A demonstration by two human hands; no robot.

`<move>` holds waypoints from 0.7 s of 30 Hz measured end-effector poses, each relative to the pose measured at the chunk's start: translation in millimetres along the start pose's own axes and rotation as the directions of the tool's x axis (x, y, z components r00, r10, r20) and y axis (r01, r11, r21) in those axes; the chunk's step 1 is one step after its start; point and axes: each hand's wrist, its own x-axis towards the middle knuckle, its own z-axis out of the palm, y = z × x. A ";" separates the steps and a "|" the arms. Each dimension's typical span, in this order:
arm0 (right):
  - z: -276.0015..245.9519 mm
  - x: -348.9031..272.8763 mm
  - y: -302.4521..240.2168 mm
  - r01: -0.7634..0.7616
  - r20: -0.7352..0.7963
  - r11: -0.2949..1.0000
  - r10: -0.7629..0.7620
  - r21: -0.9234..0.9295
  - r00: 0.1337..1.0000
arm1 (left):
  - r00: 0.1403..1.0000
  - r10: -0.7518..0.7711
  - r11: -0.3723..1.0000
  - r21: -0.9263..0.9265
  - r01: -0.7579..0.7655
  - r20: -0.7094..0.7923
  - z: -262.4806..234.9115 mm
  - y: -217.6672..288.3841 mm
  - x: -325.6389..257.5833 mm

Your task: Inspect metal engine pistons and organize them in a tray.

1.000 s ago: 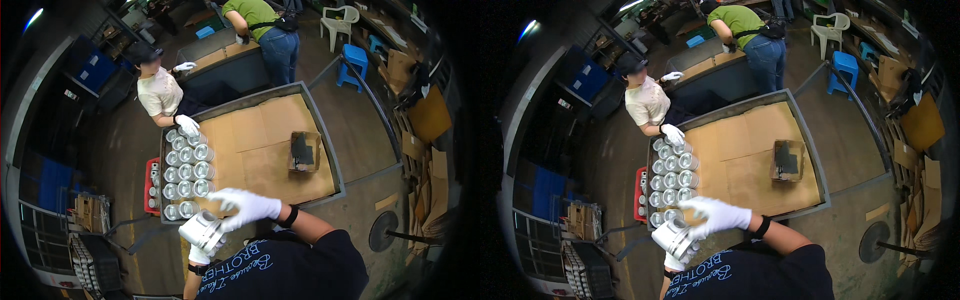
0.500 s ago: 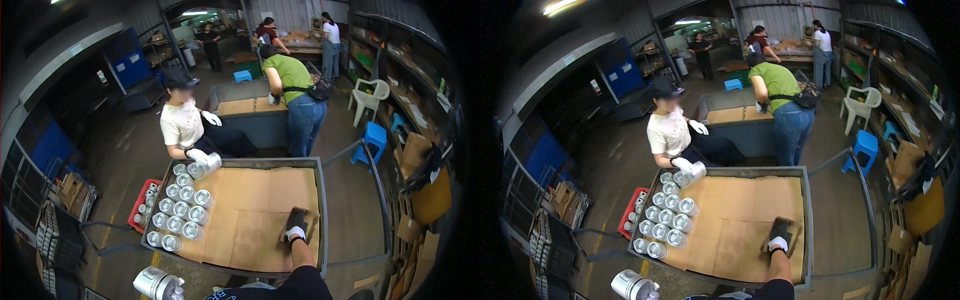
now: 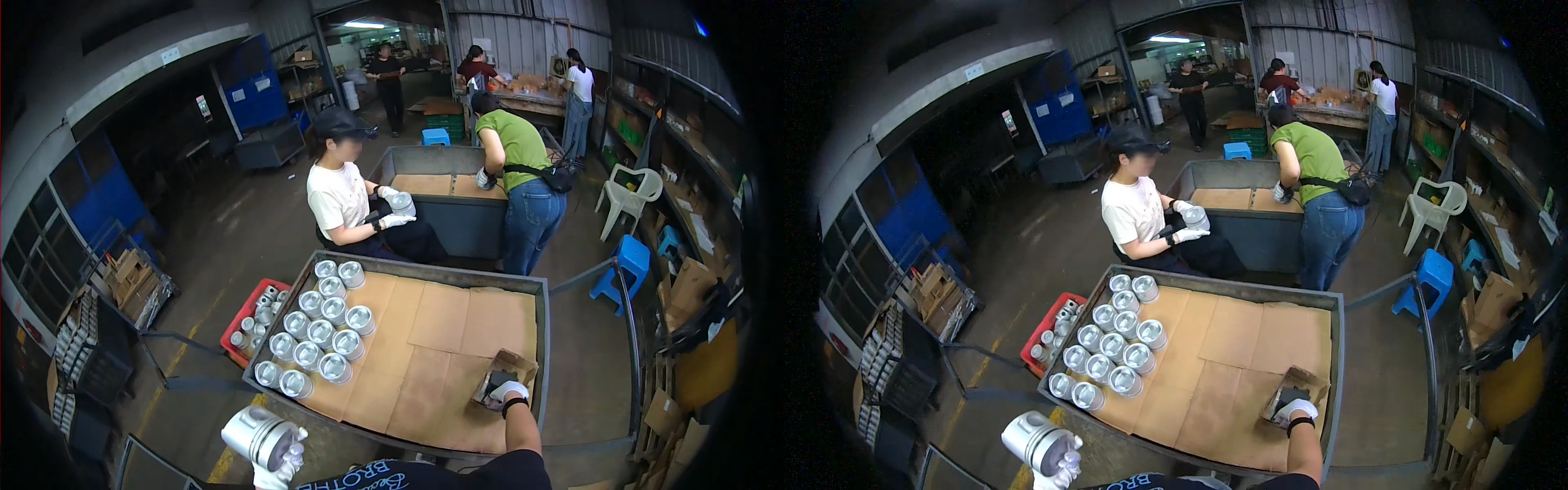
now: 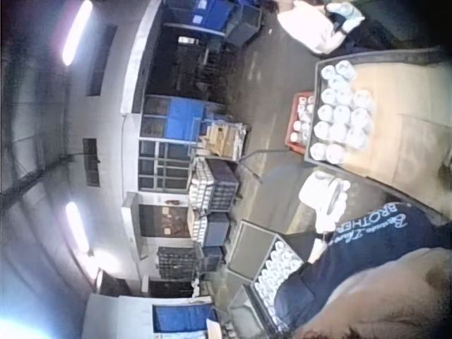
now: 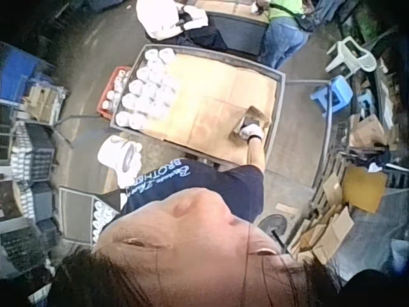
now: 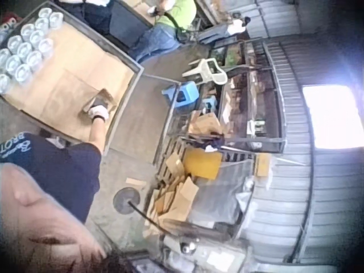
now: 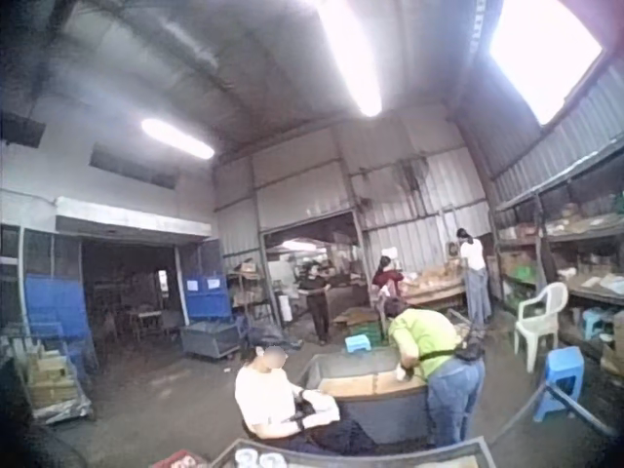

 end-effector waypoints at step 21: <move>-1.1 -340.8 -146.7 0.737 -0.633 -0.162 -0.650 0.657 0.421 | 0.458 0.878 0.471 0.432 -0.770 -0.141 30.5 6.7 21.2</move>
